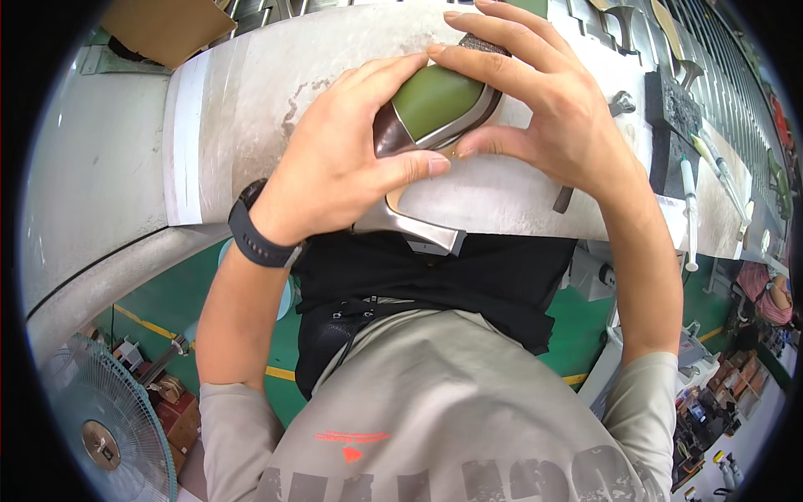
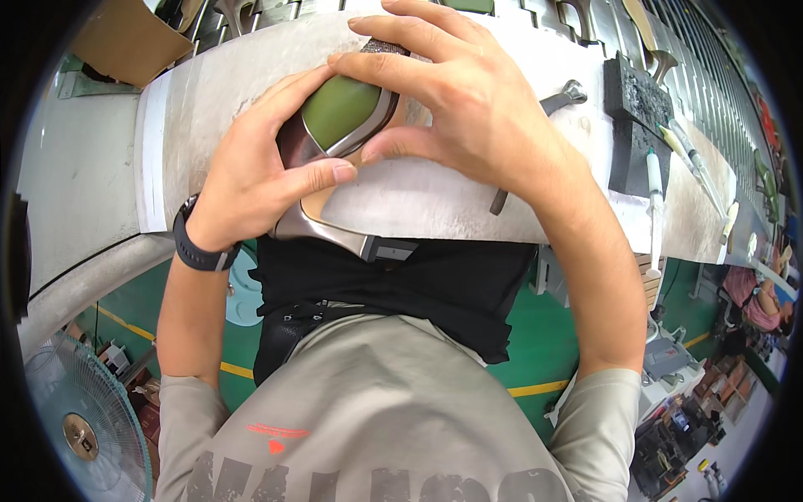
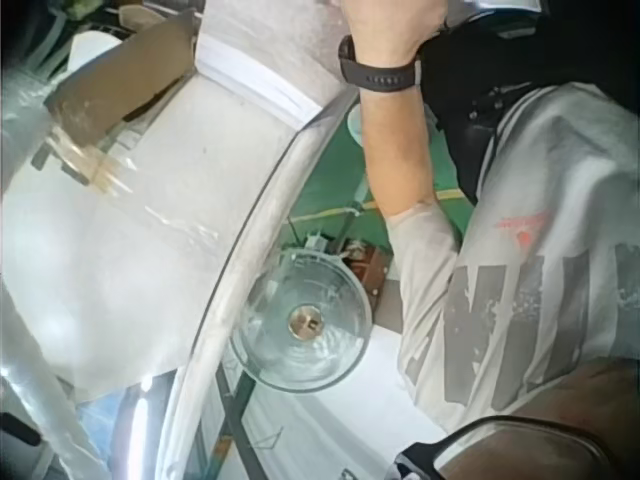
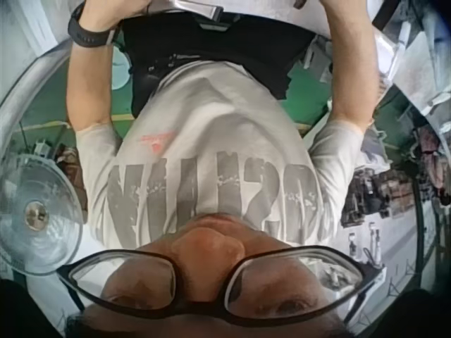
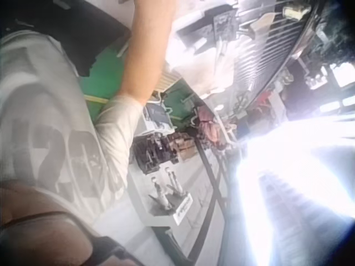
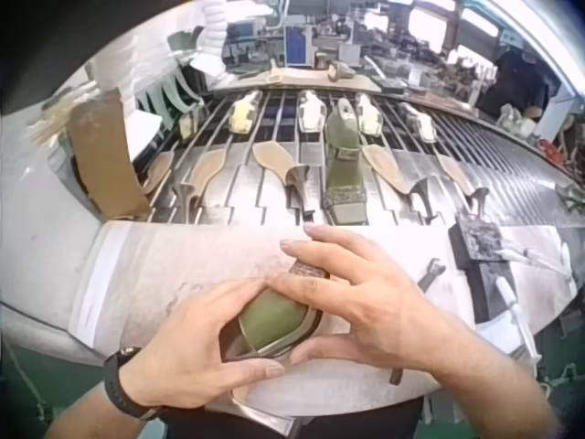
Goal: The person uses a hammer to secure the edges of a green high-heeled shoe upper and then aligns and presses a matching sole component onto the bottom of the shoe.
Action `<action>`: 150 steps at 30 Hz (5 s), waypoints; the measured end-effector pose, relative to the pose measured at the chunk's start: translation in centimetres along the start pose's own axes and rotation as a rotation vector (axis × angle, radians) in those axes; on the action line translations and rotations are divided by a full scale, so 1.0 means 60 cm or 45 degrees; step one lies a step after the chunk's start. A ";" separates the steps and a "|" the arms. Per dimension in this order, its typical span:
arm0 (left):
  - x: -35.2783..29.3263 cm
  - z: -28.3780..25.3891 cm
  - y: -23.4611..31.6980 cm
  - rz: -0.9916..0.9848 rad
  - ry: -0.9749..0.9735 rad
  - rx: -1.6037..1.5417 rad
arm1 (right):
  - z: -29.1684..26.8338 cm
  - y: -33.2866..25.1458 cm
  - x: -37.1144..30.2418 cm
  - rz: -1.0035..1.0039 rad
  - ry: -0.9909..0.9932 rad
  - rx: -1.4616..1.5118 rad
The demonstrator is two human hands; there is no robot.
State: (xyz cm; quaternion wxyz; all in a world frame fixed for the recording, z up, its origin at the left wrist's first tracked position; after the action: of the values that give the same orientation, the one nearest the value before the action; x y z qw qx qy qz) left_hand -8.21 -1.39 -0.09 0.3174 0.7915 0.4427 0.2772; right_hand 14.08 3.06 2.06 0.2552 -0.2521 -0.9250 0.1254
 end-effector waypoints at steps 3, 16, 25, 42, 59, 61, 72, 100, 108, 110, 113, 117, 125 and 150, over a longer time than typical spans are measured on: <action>0.003 0.002 0.005 0.029 0.004 0.002 | -0.013 -0.016 0.017 0.182 -0.112 0.017; 0.005 -0.011 0.023 -0.079 -0.236 0.004 | -0.034 -0.028 -0.192 0.861 0.355 -0.307; 0.059 0.029 0.052 -0.024 -0.184 0.219 | -0.016 -0.059 -0.137 1.131 0.537 0.832; 0.076 0.033 0.050 -0.002 -0.229 0.293 | -0.043 0.006 -0.056 1.038 0.386 1.170; 0.078 0.032 0.047 0.015 -0.236 0.249 | -0.055 -0.015 -0.061 1.121 0.324 1.076; 0.080 0.033 0.046 -0.015 -0.280 0.245 | -0.059 -0.005 -0.052 1.124 0.327 1.069; 0.084 0.026 0.033 -0.059 -0.321 0.136 | -0.019 0.065 -0.037 1.153 0.661 1.236; 0.080 0.028 0.016 0.020 -0.212 0.036 | -0.024 -0.089 -0.065 0.722 0.456 0.615; 0.074 0.029 0.022 0.033 -0.247 0.054 | 0.028 -0.161 -0.055 0.520 0.572 0.173; 0.067 0.027 0.021 0.159 -0.179 0.102 | 0.017 -0.161 -0.059 0.527 0.491 0.269; 0.057 0.006 -0.009 0.078 -0.280 -0.098 | 0.000 -0.128 -0.061 0.599 0.553 0.424; 0.044 -0.010 -0.028 0.043 -0.229 -0.186 | -0.019 -0.116 -0.050 0.518 0.493 0.314; 0.041 -0.001 -0.029 0.101 -0.184 -0.152 | 0.009 -0.160 -0.057 0.465 0.336 0.050; 0.039 0.000 -0.029 0.125 -0.050 -0.147 | 0.077 -0.192 -0.069 0.601 0.566 0.493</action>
State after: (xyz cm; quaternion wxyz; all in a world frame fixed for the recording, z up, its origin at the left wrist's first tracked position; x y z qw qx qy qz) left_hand -8.08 1.35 -1.04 0.3571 0.7981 0.3801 0.3018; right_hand 10.03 -9.29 0.65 0.4567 -0.4264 -0.7227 0.2955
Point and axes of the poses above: each hand's wrist, its own x-axis towards the middle knuckle, its own z-axis out of the palm, y = z × x, the point moved 3 cm from there along x, towards the middle knuckle, and after that the axes turned 1 degree about z, right-handed, at the moved point
